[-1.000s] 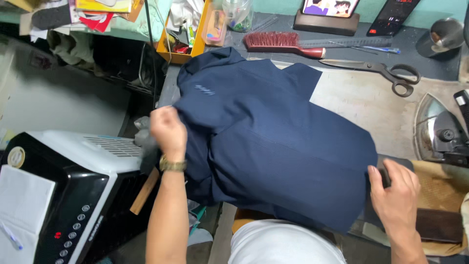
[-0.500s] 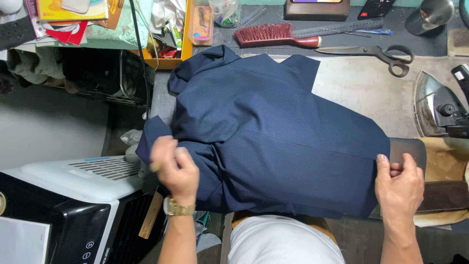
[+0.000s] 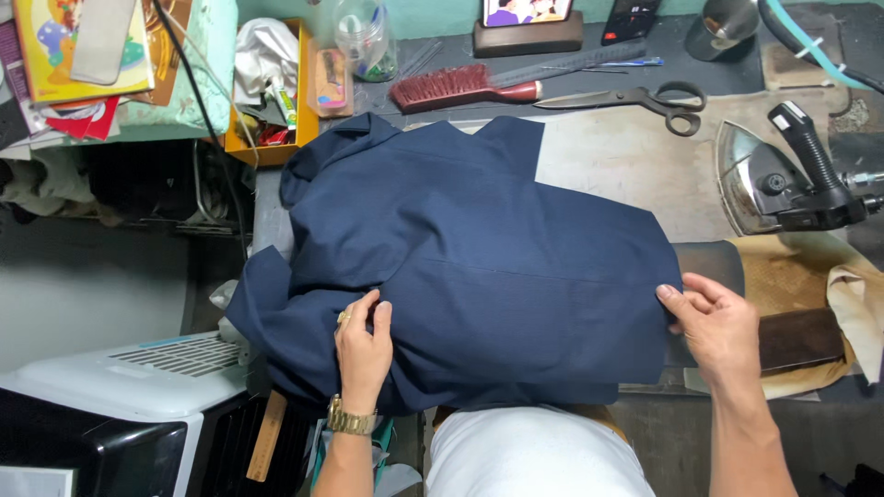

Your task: The person irons a piece of fabric over a dark blue suit jacket, uses a wooden block to press the fabric, and then checks the seams and buttons of the jacket by hand.

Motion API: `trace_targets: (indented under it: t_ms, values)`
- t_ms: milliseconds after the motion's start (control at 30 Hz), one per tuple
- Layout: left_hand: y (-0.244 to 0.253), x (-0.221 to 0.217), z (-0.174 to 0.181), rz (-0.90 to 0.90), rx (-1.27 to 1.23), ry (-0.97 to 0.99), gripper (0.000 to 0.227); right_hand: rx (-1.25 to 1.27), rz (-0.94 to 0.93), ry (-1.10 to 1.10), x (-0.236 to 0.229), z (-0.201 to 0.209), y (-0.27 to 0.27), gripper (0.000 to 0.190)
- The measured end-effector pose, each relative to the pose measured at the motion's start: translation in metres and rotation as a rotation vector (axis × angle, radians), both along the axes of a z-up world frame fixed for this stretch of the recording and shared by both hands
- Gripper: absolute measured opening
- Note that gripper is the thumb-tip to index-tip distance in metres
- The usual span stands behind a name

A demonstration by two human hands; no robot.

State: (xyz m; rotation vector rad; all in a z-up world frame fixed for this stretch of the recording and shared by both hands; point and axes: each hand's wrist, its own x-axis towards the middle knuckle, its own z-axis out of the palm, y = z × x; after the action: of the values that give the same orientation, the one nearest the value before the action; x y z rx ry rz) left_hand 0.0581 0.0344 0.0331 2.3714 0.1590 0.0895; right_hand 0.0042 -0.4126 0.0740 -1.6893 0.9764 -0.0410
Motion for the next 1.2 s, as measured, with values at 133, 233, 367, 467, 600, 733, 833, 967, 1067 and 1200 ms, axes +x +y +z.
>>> trace_targets:
  t_ms: [133,233,367,467,600,733,833,967,1067,1200]
  values:
    - [0.000,-0.004,-0.006,-0.005,0.060,-0.018,0.032,-0.010,-0.012,-0.119,-0.002,-0.014,-0.006,0.046]
    - [-0.009,-0.008,0.000,0.041,0.059,-0.078,0.027,-0.056,0.013,-0.061,-0.002,0.003,-0.001,0.048]
    - [-0.017,-0.011,0.009,0.153,0.029,0.058,0.038,-0.060,0.025,0.061,0.001,0.018,0.010,0.058]
    - [0.014,-0.020,-0.017,-0.029,0.206,0.042,0.038,-0.156,0.113,0.125,0.005,0.029,0.020,0.063]
    - [0.021,-0.021,-0.022,-0.030,0.277,0.062,0.039,-0.135,0.094,-0.013,0.002,0.004,0.014,0.061]
    - [-0.006,-0.003,0.005,0.158,0.054,-0.087,0.027,-0.083,0.055,-0.025,0.014,0.016,0.015,0.063]
    - [-0.020,0.006,0.005,0.141,0.024,-0.097,0.027,-0.022,0.060,-0.155,0.015,-0.014,-0.002,0.060]
    - [-0.026,0.000,0.001,0.115,0.024,-0.102,0.034,0.090,0.045,-0.292,0.018,-0.073,-0.019,0.055]
    - [-0.014,-0.016,-0.016,0.126,0.024,-0.004,0.042,-0.053,0.138,-0.033,0.032,0.000,0.012,0.058]
    - [-0.016,-0.026,-0.017,0.162,0.079,-0.099,0.036,-0.224,0.259,-0.011,0.033,0.014,0.015,0.047]
